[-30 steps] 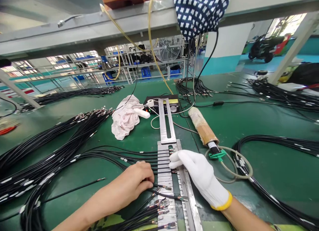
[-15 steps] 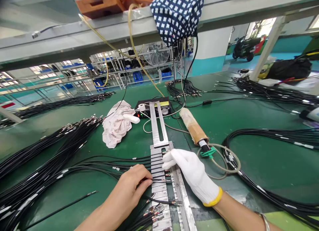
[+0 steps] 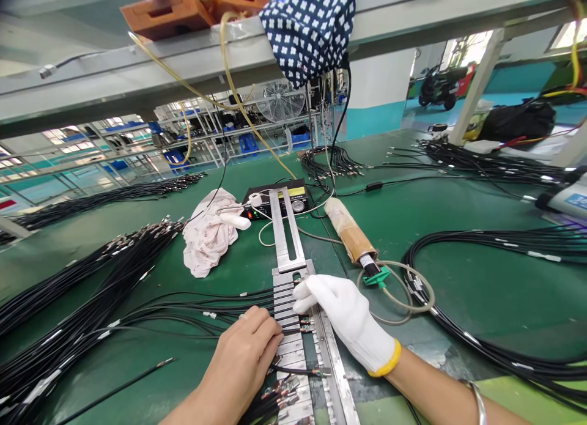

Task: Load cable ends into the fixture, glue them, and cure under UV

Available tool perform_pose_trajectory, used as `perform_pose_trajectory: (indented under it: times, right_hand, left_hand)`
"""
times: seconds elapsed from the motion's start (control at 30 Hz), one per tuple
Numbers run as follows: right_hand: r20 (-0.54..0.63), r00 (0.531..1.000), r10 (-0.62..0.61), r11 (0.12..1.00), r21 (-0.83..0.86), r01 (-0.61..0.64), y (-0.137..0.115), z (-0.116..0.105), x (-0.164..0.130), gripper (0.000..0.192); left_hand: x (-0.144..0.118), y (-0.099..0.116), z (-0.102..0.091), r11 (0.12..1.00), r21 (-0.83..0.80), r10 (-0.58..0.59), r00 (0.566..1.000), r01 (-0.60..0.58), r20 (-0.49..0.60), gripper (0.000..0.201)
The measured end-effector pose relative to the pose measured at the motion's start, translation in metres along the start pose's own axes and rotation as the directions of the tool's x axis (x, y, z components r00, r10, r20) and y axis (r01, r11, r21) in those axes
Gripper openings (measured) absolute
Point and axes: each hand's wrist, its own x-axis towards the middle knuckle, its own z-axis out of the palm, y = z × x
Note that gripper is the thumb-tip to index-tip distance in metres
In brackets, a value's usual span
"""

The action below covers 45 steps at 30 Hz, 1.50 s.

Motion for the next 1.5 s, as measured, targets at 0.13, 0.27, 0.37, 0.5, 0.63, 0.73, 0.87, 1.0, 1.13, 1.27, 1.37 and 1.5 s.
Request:
perform_pose_trajectory:
  times: [0.13, 0.27, 0.37, 0.5, 0.63, 0.73, 0.87, 1.0, 1.13, 1.27, 1.37, 1.5]
  right_hand:
    - [0.0, 1.0, 0.006, 1.0, -0.015, -0.006, 0.0, 0.0, -0.001, 0.07]
    - [0.004, 1.0, 0.014, 0.997, -0.08, -0.013, 0.006, -0.005, -0.001, 0.064]
    - [0.012, 0.999, -0.04, 0.96, -0.278, 0.041, 0.007, -0.009, -0.001, 0.051]
    - [0.048, 0.962, -0.27, 0.769, -0.59, 0.245, 0.001, -0.009, 0.0, 0.034]
    - [0.131, 0.914, -0.384, 0.588, -0.728, 0.352, 0.003, -0.006, 0.0, 0.026]
    - [0.205, 0.879, -0.43, 0.486, -0.768, 0.417, 0.01, -0.005, -0.001, 0.029]
    - [0.265, 0.862, -0.433, 0.405, -0.797, 0.448, 0.019, -0.002, -0.004, 0.029]
    - [0.277, 0.856, -0.436, 0.378, -0.807, 0.454, 0.026, 0.001, -0.005, 0.036]
    - [0.278, 0.878, -0.39, 0.389, -0.814, 0.431, 0.032, 0.0, -0.003, 0.039]
    - [0.292, 0.898, -0.329, 0.395, -0.821, 0.412, 0.033, -0.001, -0.003, 0.042]
    - [0.302, 0.903, -0.307, 0.403, -0.818, 0.41, 0.027, -0.002, -0.003, 0.045]
    - [0.303, 0.93, -0.21, 0.45, -0.814, 0.367, 0.019, 0.0, -0.003, 0.05]
  left_hand:
    - [-0.003, -0.002, 0.003, 1.0, -0.006, -0.025, 0.997, 0.026, 0.079, 0.017]
    - [-0.002, -0.001, 0.004, 0.988, -0.129, -0.075, 0.991, 0.088, 0.107, 0.019]
    - [0.001, 0.001, 0.002, 0.951, -0.261, -0.133, 0.981, 0.167, 0.143, 0.02]
    - [0.004, 0.003, -0.001, 0.892, -0.359, -0.21, 0.955, 0.275, 0.212, 0.018]
    - [0.007, 0.004, -0.004, 0.826, -0.43, -0.271, 0.925, 0.365, 0.266, 0.018]
    - [0.01, 0.005, -0.007, 0.79, -0.446, -0.315, 0.902, 0.422, 0.296, 0.018]
    - [0.014, 0.005, -0.008, 0.745, -0.473, -0.356, 0.879, 0.472, 0.317, 0.017]
    - [0.014, 0.004, -0.005, 0.725, -0.493, -0.358, 0.875, 0.481, 0.328, 0.016]
    - [0.014, 0.006, -0.009, 0.783, -0.466, -0.304, 0.907, 0.412, 0.292, 0.015]
    - [0.013, 0.012, -0.023, 0.902, -0.26, -0.234, 0.897, 0.345, 0.375, 0.027]
    - [0.01, 0.019, -0.027, 0.968, -0.045, -0.186, 0.83, 0.245, 0.526, 0.033]
    - [0.008, 0.026, -0.028, 0.988, 0.145, -0.056, 0.737, -0.058, 0.674, 0.064]
